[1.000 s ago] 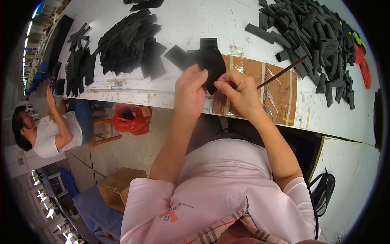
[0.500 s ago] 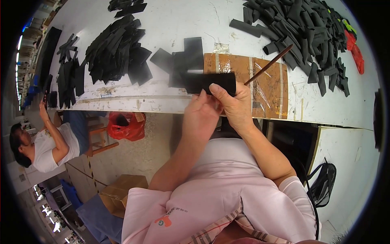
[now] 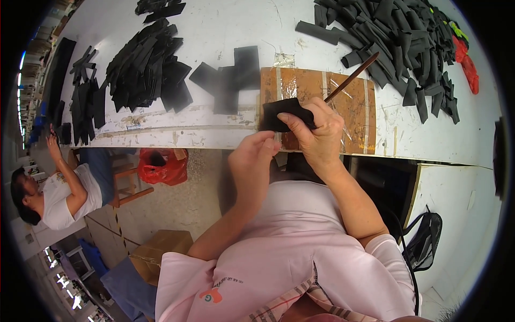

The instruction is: The recorder is applying glue to small black foam pieces using a thin rod.

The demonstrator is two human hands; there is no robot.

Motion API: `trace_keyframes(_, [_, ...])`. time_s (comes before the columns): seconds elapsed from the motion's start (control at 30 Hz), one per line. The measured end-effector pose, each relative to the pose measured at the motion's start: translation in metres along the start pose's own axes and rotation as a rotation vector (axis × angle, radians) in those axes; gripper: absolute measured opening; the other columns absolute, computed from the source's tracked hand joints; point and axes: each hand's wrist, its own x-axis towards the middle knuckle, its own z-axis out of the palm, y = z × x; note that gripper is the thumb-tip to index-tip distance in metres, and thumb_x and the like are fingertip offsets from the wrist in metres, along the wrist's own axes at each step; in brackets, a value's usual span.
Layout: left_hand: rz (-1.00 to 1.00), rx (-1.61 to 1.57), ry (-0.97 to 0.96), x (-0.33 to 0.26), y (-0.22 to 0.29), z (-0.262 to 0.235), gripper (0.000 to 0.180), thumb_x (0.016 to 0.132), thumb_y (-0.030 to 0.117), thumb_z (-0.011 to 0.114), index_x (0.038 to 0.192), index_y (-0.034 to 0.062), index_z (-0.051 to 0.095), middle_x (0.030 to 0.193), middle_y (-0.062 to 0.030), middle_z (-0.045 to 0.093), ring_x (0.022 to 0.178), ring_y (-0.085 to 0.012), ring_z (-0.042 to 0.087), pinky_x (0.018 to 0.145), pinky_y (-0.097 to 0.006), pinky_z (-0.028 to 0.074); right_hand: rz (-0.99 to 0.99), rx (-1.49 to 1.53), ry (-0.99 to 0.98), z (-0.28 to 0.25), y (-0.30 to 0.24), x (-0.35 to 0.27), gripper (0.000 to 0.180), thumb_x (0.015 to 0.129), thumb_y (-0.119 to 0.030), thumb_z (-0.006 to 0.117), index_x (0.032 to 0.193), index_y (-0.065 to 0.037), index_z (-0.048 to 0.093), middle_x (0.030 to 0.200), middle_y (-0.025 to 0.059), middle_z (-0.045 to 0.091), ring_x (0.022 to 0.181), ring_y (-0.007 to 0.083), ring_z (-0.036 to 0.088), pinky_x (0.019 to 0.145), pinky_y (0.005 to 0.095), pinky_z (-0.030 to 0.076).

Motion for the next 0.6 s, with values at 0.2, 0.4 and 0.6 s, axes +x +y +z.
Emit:
trace_keyframes(0.2, [0.237,0.059,-0.012,0.003,0.022,0.01,0.016,0.078,0.007,0.058,0.089,-0.0034,0.052,0.075,-0.0047,0.057,0.064,-0.0062,0.052,0.057,-0.017,0.042,-0.216,-0.24,-0.012,0.001,0.004,-0.002,0.018,0.058,-0.004,0.068,0.06,-0.001,0.05,0.059,0.0084,0.044,0.053,0.0235,0.046,0.046,0.032,0.037])
trace_keyframes(0.4, [0.12,-0.048,-0.026,0.012,0.029,0.017,0.014,0.077,0.007,0.057,0.085,-0.004,0.052,0.072,-0.0045,0.056,0.06,-0.0058,0.052,0.053,-0.016,0.041,-0.4,-0.366,-0.012,-0.001,0.008,-0.003,0.019,0.048,0.001,0.062,0.059,-0.003,0.047,0.061,0.0074,0.042,0.058,0.024,0.045,0.047,0.0329,0.038])
trace_keyframes(0.6, [-0.169,-0.169,-0.044,0.022,0.03,0.007,0.012,0.074,0.003,0.049,0.083,-0.0038,0.053,0.067,-0.0072,0.056,0.055,-0.0096,0.054,0.047,-0.019,0.043,-0.549,-0.52,-0.078,-0.005,0.009,-0.004,0.011,0.049,-0.008,0.054,0.057,-0.006,0.046,0.06,0.0045,0.036,0.057,0.0197,0.042,0.045,0.0299,0.036])
